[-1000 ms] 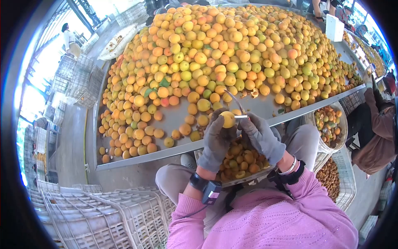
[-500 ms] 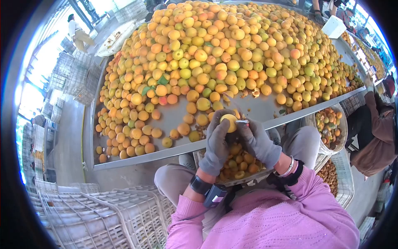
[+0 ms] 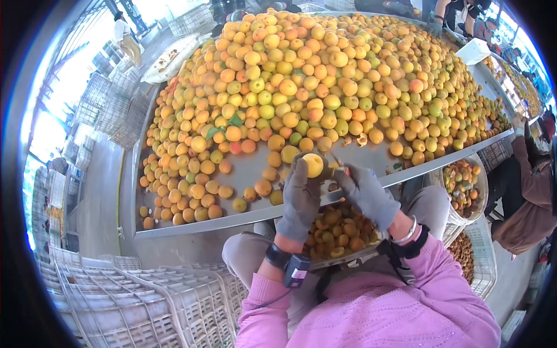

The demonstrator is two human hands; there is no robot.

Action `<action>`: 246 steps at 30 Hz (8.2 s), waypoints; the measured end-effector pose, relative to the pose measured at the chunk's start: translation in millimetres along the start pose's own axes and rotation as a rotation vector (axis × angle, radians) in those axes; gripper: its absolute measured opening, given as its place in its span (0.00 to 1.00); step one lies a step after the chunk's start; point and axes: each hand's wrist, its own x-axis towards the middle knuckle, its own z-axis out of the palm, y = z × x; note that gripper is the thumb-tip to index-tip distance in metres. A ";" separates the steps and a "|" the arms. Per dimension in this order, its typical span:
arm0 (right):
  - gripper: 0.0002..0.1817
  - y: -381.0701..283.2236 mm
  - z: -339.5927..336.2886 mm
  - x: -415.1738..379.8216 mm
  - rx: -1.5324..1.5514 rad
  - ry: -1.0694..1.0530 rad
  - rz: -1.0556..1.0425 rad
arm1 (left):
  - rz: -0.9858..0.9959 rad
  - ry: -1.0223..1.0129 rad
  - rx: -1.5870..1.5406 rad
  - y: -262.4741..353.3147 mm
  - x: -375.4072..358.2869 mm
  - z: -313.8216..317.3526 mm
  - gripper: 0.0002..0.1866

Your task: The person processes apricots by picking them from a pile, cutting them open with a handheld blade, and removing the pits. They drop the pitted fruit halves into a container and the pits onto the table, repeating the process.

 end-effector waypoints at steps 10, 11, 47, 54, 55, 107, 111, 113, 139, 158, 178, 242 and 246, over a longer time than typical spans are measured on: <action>0.22 2.3 31.7 -12.4 0.006 0.106 -0.085 | -0.156 -0.192 -0.256 -10.1 -11.9 2.4 0.23; 0.21 -0.3 25.8 -10.4 -0.002 0.047 -0.038 | -0.158 -0.172 -0.249 -8.8 -12.2 1.2 0.22; 0.20 -16.8 4.9 -29.5 0.665 -0.191 -0.067 | -0.027 -0.094 0.220 -1.4 -28.7 30.6 0.27; 0.17 -28.4 -17.0 -27.4 0.412 -0.415 0.067 | -0.092 -0.347 0.037 31.2 -10.3 12.8 0.20; 0.17 -26.8 -15.8 -26.0 0.394 -0.409 0.006 | -0.196 -0.336 0.084 39.6 -8.8 12.5 0.19; 0.12 -29.1 37.0 -9.0 0.913 0.475 0.007 | 0.580 -0.133 1.163 0.7 -49.9 29.5 0.20; 0.11 -23.7 36.7 -7.5 0.277 0.630 -0.309 | 0.187 0.029 0.739 -13.2 -48.9 25.5 0.20; 0.09 -23.9 29.9 -5.6 0.055 0.605 -0.395 | 0.063 0.034 0.486 -13.8 -46.5 26.4 0.20; 0.08 -39.2 2.6 8.6 0.951 0.277 -0.010 | -0.106 0.074 0.106 -6.5 -40.9 12.5 0.09; 0.14 -73.8 11.7 10.4 1.150 0.403 -0.142 | -0.041 -0.042 0.073 -13.2 -40.4 -5.4 0.13; 0.14 -52.8 28.5 37.5 1.093 -0.077 -0.097 | 0.167 -0.124 0.782 -4.5 -24.8 -17.1 0.21; 0.25 -37.0 -8.9 -24.2 0.507 -0.153 -0.064 | -0.024 -0.224 -0.097 13.0 -28.5 1.3 0.21; 0.24 -35.3 -7.8 -24.1 0.427 -0.135 -0.056 | -0.034 -0.239 -0.025 8.7 -27.6 0.2 0.21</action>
